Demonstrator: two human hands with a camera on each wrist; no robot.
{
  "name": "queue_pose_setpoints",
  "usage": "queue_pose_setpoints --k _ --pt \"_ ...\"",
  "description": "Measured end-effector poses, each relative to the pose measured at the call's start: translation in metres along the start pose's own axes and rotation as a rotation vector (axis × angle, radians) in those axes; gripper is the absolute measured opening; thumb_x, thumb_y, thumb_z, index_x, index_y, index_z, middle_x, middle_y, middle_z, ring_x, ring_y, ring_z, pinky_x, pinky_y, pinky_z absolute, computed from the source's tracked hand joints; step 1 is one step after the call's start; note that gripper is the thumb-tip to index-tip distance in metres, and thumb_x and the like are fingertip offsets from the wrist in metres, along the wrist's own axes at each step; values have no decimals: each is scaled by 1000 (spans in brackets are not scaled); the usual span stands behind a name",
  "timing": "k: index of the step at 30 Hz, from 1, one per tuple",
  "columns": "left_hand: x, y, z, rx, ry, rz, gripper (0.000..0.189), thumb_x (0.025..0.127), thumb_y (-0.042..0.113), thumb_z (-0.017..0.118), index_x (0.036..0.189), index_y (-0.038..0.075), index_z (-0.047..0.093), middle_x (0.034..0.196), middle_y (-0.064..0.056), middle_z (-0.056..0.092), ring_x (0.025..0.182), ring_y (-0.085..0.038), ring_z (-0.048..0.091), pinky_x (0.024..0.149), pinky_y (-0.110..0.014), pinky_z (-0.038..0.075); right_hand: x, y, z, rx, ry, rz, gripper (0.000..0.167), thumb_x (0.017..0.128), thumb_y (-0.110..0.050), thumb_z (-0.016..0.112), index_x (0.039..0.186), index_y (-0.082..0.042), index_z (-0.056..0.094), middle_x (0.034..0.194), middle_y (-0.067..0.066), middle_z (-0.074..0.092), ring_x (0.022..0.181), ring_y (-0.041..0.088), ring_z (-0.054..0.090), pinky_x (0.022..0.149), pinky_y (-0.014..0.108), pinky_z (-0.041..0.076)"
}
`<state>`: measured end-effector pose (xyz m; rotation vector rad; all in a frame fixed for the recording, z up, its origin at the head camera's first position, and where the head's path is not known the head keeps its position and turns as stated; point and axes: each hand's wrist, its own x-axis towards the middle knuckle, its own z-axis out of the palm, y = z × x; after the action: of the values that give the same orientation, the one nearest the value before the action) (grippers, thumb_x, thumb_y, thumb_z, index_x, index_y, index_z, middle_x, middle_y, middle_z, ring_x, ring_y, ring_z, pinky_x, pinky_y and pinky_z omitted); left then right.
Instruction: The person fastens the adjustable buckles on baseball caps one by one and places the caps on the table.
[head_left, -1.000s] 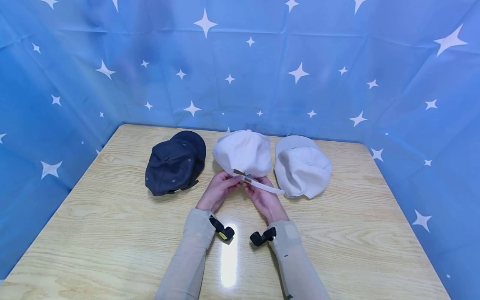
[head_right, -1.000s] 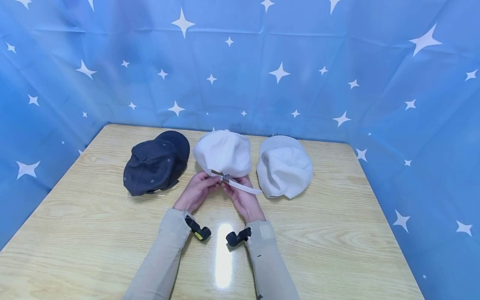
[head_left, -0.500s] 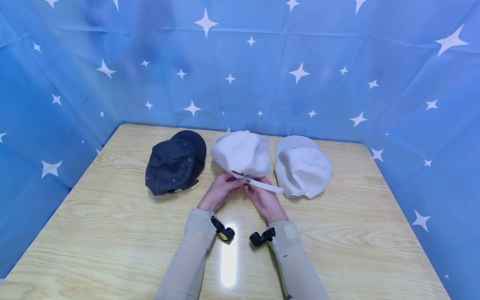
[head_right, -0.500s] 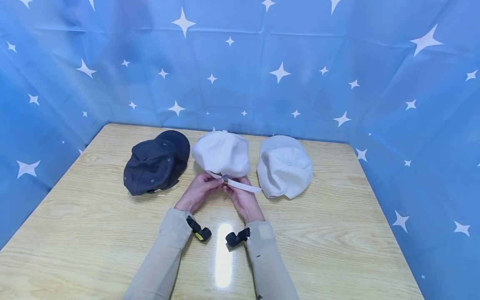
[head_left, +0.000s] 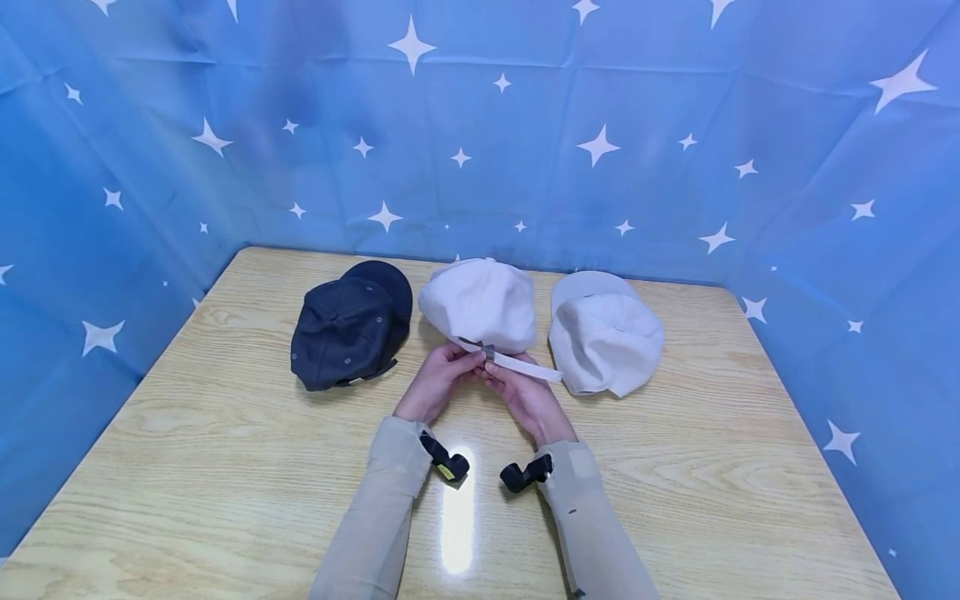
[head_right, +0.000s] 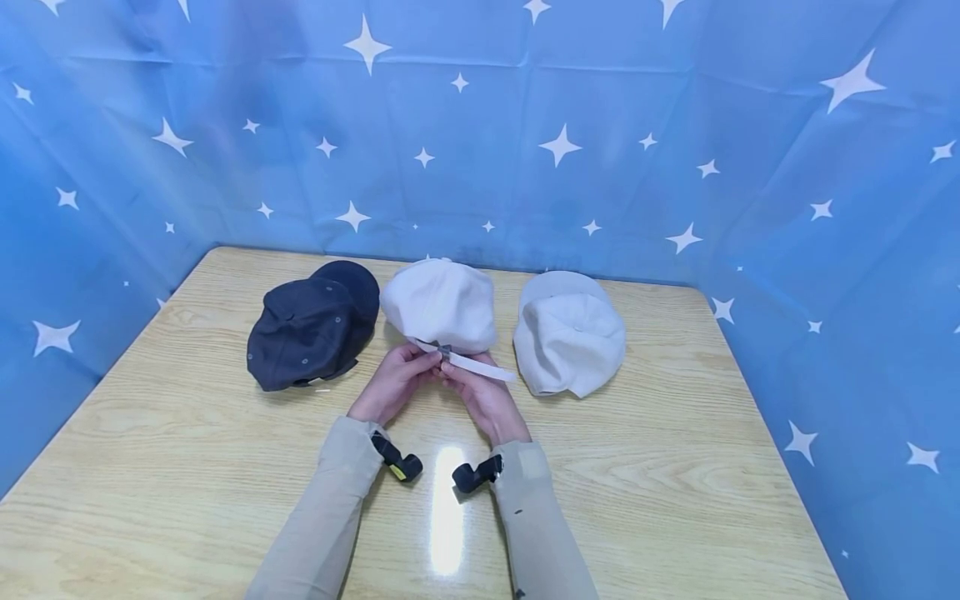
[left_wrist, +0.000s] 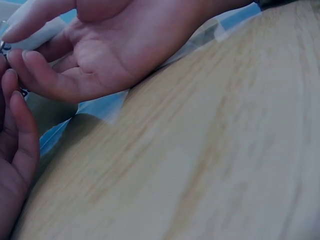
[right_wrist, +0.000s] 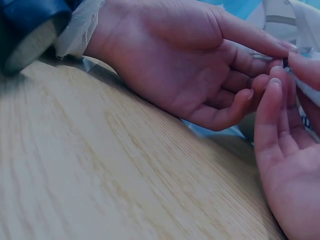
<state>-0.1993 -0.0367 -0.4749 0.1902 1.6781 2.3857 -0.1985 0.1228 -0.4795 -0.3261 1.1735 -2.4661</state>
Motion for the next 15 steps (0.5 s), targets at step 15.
queue_pose_setpoints --k 15 --pt "-1 1 0 -35 -22 -3 20 84 16 63 97 2 58 90 -6 60 79 -15 58 75 -31 46 0 0 2 -17 46 2 5 84 -8 61 89 -7 63 85 3 63 78 14 59 70 25 47"
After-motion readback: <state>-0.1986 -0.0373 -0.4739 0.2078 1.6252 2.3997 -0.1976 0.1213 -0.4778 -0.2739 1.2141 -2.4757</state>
